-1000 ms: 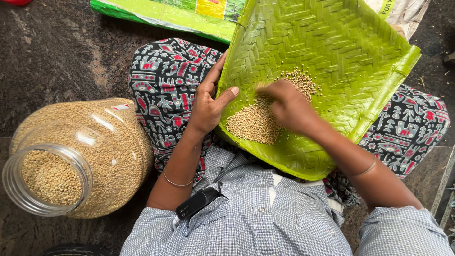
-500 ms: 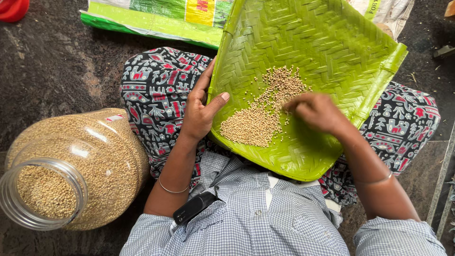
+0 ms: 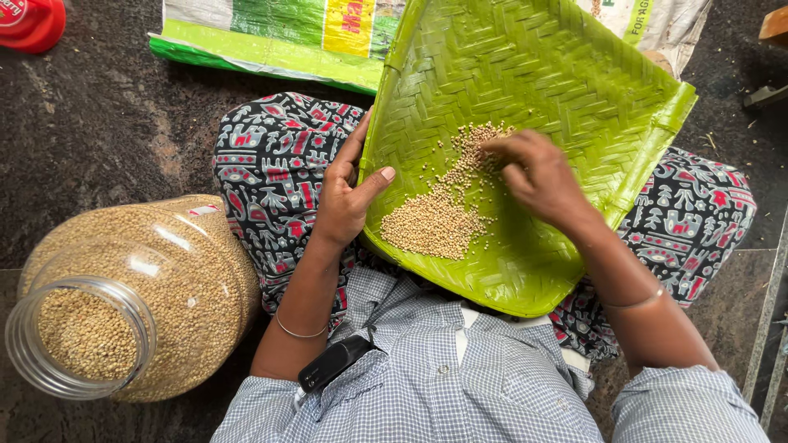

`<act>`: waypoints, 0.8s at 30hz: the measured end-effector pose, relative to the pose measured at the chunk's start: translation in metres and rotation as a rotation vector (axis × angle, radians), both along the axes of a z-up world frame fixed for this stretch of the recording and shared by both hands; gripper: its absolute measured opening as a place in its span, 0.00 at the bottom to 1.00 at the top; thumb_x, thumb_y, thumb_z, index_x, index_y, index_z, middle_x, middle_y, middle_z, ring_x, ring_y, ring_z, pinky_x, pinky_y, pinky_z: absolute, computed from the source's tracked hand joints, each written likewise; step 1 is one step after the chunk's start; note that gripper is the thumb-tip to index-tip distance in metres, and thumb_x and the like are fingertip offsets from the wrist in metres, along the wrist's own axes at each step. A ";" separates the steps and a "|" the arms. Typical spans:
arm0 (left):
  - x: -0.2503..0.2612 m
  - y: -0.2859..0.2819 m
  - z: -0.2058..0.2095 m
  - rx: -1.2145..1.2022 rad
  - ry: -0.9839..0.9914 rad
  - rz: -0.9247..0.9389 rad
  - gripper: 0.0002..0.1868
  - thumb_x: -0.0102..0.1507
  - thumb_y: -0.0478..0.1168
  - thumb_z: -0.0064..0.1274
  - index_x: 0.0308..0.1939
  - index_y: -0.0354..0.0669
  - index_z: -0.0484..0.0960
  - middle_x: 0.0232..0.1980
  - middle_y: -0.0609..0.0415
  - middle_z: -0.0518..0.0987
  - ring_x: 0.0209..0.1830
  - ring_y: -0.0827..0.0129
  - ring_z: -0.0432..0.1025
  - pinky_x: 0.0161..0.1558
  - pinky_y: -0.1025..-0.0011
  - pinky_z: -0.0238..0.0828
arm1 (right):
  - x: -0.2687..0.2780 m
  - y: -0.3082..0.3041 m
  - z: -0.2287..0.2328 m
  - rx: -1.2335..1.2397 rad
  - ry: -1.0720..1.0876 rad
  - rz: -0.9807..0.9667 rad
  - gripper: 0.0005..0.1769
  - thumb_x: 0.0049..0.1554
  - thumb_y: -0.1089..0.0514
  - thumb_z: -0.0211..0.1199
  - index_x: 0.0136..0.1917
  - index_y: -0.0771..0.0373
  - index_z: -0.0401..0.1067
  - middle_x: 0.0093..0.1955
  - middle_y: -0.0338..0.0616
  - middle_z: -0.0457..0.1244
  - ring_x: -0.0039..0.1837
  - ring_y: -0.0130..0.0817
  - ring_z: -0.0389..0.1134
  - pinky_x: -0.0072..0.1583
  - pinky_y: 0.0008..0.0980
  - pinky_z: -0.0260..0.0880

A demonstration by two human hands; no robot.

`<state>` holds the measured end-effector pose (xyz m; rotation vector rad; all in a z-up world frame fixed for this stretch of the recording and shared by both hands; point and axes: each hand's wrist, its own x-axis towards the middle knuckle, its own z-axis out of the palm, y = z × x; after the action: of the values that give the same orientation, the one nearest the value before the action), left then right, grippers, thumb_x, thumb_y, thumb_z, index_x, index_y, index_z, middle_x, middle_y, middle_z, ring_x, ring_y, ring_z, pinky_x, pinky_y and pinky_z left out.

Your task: The person sits on the floor and sorts small grains in a green woven tray by hand, picking out debris. They then pour the sorted grains into a large clear plastic jar and seal it with a red lid.

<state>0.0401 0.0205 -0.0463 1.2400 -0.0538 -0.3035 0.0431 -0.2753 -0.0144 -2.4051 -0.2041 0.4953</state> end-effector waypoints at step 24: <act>0.002 -0.001 -0.003 -0.049 0.024 -0.008 0.39 0.65 0.28 0.48 0.80 0.30 0.53 0.77 0.39 0.66 0.75 0.62 0.64 0.75 0.68 0.58 | -0.019 -0.066 0.018 -0.107 -0.096 -0.260 0.21 0.63 0.63 0.52 0.67 0.56 0.76 0.53 0.48 0.68 0.55 0.37 0.70 0.60 0.37 0.70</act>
<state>0.0417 0.0199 -0.0497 1.1877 -0.0449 -0.3225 0.0246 -0.3413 0.0041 -2.5141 0.0957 0.2779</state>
